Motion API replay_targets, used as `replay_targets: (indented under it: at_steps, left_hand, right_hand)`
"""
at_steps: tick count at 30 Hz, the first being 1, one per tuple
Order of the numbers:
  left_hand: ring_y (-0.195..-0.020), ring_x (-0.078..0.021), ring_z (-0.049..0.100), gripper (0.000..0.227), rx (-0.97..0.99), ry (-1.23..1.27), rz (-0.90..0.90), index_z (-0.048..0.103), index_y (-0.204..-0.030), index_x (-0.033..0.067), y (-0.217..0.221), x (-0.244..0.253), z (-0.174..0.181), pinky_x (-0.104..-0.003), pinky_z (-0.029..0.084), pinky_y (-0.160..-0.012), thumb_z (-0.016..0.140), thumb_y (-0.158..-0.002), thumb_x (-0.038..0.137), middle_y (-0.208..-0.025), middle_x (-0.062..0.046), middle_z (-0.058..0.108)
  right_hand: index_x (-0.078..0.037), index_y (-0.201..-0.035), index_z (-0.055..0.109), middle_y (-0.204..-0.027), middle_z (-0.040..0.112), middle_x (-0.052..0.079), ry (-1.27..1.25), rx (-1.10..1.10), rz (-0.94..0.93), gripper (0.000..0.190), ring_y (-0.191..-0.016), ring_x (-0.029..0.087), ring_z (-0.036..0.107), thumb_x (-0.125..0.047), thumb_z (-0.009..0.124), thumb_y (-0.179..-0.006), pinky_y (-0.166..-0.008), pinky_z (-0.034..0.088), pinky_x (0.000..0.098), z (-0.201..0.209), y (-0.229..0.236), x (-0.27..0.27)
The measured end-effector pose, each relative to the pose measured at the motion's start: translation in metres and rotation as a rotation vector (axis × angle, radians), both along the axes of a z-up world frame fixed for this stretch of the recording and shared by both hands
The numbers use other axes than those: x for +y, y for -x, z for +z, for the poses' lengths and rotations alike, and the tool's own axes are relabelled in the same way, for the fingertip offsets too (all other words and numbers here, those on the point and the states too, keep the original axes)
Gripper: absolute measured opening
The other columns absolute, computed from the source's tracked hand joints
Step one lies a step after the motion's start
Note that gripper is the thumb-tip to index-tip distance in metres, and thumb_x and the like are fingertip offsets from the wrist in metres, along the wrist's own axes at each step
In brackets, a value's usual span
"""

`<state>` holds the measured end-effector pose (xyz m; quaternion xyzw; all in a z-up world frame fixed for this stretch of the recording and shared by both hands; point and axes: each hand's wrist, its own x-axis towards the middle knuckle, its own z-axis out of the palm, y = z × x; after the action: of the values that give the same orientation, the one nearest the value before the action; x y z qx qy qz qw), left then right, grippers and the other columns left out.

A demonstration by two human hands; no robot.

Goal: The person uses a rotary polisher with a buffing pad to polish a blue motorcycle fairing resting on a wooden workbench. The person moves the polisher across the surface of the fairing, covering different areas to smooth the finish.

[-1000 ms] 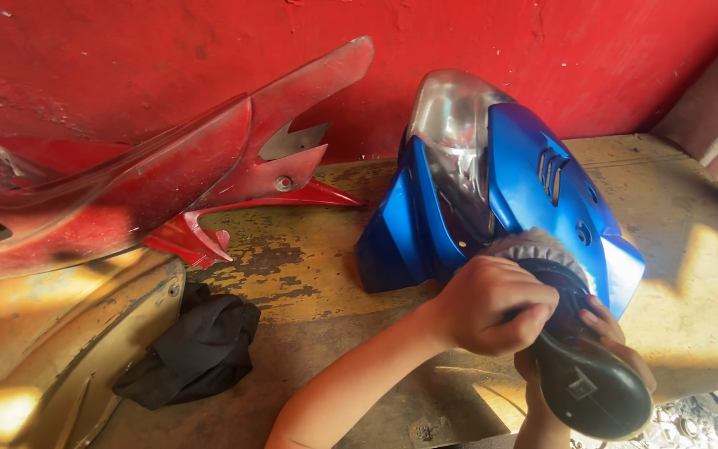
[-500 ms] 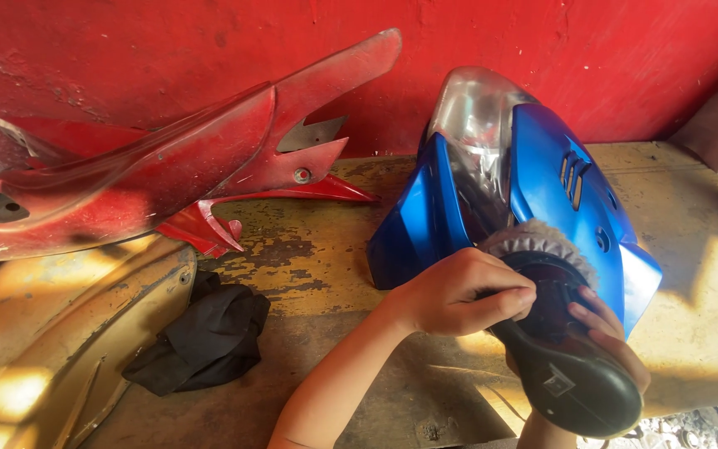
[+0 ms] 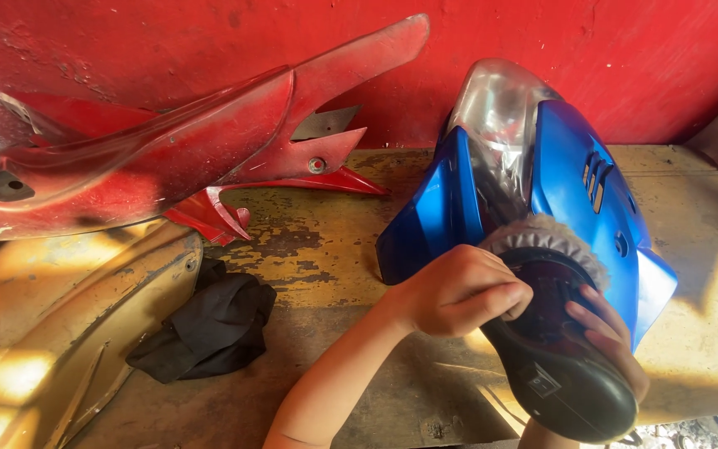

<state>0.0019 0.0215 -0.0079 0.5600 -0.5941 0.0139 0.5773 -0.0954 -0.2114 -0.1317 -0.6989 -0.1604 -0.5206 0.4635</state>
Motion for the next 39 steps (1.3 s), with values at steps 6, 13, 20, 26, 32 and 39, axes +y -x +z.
replay_targets:
  at_steps: [6,13,20,26,32,39]
  left_hand:
    - [-0.066,-0.0259,0.055,0.038,-0.071,0.135,0.037,0.051,-0.075,0.0058,-0.015,0.004,-0.003,-0.036,0.047,-0.074,0.034,-0.105,0.023,-0.069,-0.008,0.053]
    - [-0.064,-0.0257,0.055,0.037,-0.031,0.203,0.074,0.048,-0.073,0.0054,-0.016,0.021,-0.005,-0.037,0.045,-0.07,0.034,-0.103,0.023,-0.068,-0.008,0.052]
    - [-0.066,-0.0257,0.057,0.041,-0.045,0.26,0.099,0.052,-0.076,0.0055,-0.017,0.012,-0.009,-0.036,0.047,-0.072,0.033,-0.107,0.025,-0.072,-0.008,0.054]
    - [-0.058,-0.0223,0.049,0.049,0.058,0.427,0.183,0.044,-0.067,0.0066,-0.036,0.034,-0.023,-0.033,0.041,-0.069,0.029,-0.108,0.029,-0.063,-0.006,0.049]
    - [-0.068,-0.0255,0.057,0.048,0.057,0.347,0.167,0.05,-0.075,0.0019,-0.027,0.032,-0.008,-0.035,0.046,-0.073,0.031,-0.109,0.03,-0.072,-0.01,0.055]
    - [-0.069,-0.0211,0.053,0.059,0.148,0.487,0.294,0.049,-0.075,0.0015,-0.049,0.035,-0.023,-0.034,0.043,-0.071,0.025,-0.112,0.041,-0.07,-0.009,0.051]
  right_hand:
    - [-0.002,-0.106,0.055,-0.119,0.071,0.025,0.039,-0.048,-0.1,0.025,-0.133,0.039,0.066,-0.017,0.074,-0.107,-0.124,0.044,0.0508,0.03,-0.018,0.038]
    - [-0.007,-0.11,0.054,-0.115,0.071,0.018,0.075,-0.044,-0.07,0.024,-0.129,0.037,0.064,-0.025,0.069,-0.104,-0.126,0.041,0.0538,0.055,-0.008,0.069]
    - [-0.005,-0.121,0.047,-0.123,0.071,0.019,0.119,-0.127,-0.053,0.035,-0.13,0.036,0.066,-0.021,0.074,-0.106,-0.123,0.045,0.0515,0.04,-0.031,0.043]
    - [-0.005,-0.114,0.052,-0.115,0.072,0.019,0.248,-0.078,-0.064,0.021,-0.127,0.036,0.066,-0.019,0.067,-0.108,-0.122,0.04,0.05,0.083,-0.043,0.087]
    - [-0.003,-0.111,0.056,-0.116,0.071,0.017,0.179,-0.04,0.021,0.026,-0.128,0.035,0.066,-0.027,0.066,-0.106,-0.121,0.046,0.0496,0.096,-0.041,0.075]
    - [-0.005,-0.117,0.056,-0.12,0.071,0.019,0.259,-0.01,0.102,0.018,-0.128,0.033,0.066,-0.018,0.065,-0.107,-0.121,0.043,0.0473,0.135,-0.07,0.091]
